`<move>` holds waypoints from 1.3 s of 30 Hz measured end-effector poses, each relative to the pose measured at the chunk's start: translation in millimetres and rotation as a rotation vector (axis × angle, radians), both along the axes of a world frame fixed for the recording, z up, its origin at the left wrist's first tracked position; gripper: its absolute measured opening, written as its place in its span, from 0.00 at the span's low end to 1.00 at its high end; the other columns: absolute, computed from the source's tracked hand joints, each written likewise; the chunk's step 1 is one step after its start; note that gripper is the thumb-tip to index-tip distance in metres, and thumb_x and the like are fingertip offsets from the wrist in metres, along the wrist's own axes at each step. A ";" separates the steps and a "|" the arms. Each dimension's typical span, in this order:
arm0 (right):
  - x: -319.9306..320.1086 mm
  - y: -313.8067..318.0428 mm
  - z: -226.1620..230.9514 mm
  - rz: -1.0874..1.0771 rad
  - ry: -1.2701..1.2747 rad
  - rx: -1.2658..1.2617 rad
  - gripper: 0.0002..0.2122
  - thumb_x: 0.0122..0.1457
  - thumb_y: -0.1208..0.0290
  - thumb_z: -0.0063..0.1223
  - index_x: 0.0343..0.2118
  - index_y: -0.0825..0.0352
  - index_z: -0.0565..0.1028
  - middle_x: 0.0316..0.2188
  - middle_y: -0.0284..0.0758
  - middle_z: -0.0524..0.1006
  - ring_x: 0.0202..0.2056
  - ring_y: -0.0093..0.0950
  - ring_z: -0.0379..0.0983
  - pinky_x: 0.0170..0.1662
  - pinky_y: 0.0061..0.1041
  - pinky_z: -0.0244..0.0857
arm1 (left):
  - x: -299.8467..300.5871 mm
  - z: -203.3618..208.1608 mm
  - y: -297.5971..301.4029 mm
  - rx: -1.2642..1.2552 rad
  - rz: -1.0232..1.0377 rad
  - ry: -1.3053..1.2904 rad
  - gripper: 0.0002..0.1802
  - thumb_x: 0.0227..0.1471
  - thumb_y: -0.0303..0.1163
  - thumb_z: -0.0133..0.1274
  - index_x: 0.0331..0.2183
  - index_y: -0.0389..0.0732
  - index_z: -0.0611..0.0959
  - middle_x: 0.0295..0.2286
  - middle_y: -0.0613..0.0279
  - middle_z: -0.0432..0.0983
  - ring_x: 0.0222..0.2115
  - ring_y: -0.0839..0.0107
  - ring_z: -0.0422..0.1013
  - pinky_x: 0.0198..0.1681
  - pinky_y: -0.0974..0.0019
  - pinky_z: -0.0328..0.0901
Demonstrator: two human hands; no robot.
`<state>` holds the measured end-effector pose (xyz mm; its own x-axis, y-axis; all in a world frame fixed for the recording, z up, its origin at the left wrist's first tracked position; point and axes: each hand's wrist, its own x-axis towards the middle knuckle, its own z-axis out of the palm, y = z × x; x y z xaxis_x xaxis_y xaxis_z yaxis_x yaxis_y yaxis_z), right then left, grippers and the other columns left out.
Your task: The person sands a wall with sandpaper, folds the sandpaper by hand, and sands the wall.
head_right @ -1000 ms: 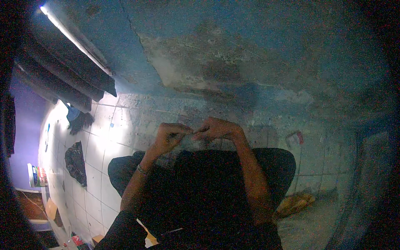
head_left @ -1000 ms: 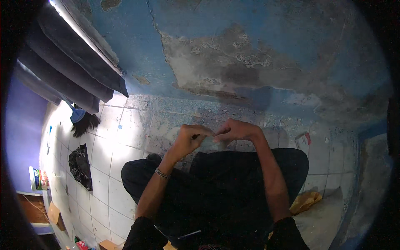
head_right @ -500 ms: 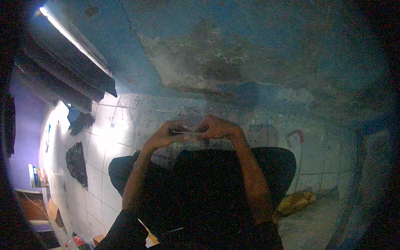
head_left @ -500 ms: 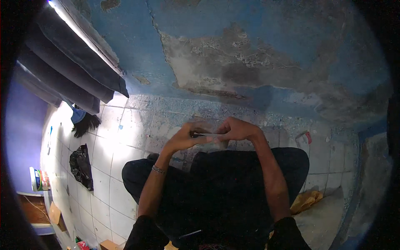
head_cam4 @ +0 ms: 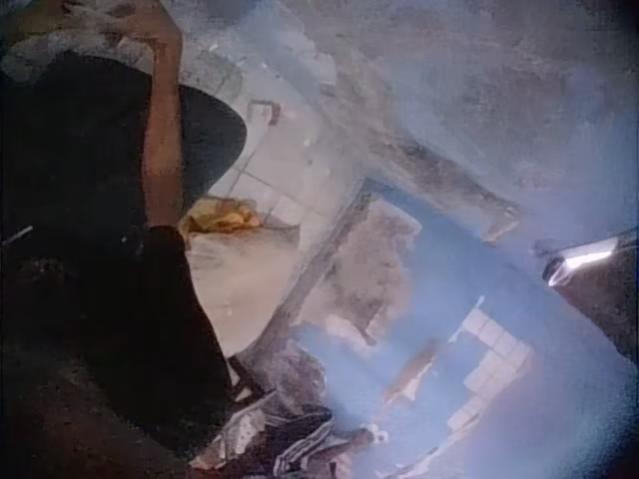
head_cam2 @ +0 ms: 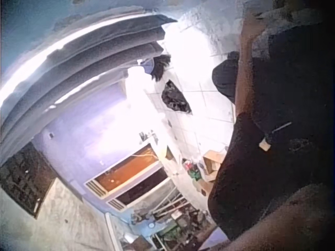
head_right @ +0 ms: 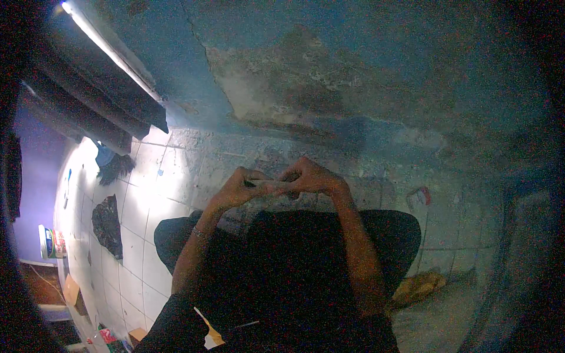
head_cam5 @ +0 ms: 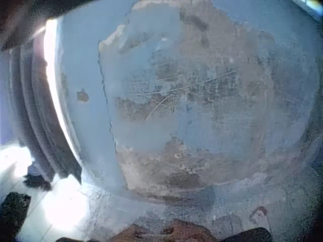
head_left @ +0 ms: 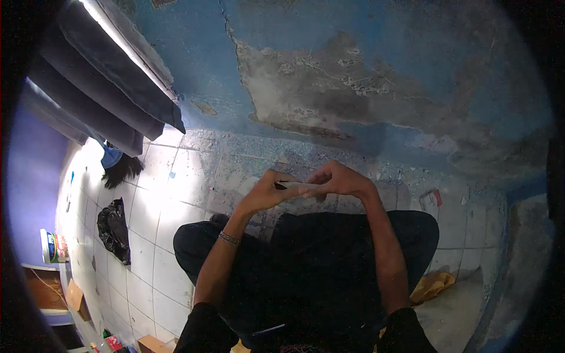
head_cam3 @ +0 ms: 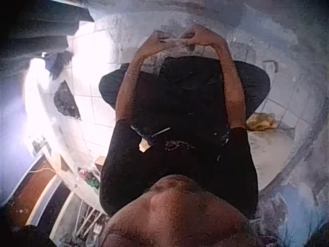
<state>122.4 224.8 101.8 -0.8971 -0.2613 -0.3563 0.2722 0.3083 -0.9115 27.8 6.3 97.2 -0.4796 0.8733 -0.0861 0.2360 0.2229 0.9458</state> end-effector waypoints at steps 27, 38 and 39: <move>-0.3 2.1 1.0 -0.214 0.199 -0.066 0.17 0.52 0.69 0.67 0.44 0.71 0.79 0.27 0.37 0.82 0.28 0.21 0.77 0.31 0.23 0.71 | 1.5 8.6 2.5 0.136 0.213 -0.083 0.18 0.46 0.35 0.67 0.34 0.30 0.85 0.27 0.57 0.81 0.27 0.75 0.75 0.28 0.70 0.71; 1.5 -0.4 -2.0 -0.262 0.167 -0.156 0.18 0.53 0.70 0.65 0.46 0.71 0.78 0.34 0.39 0.81 0.34 0.23 0.78 0.38 0.24 0.73 | -1.4 3.7 -0.6 0.068 0.196 0.296 0.19 0.47 0.37 0.66 0.37 0.32 0.84 0.34 0.53 0.81 0.30 0.70 0.77 0.32 0.66 0.74; 1.7 0.6 -3.0 -0.265 0.167 -0.154 0.18 0.53 0.70 0.65 0.46 0.71 0.78 0.34 0.39 0.81 0.34 0.23 0.78 0.38 0.24 0.73 | -0.4 2.4 0.6 0.070 0.193 0.296 0.19 0.47 0.37 0.66 0.37 0.32 0.84 0.34 0.53 0.81 0.30 0.70 0.77 0.32 0.66 0.74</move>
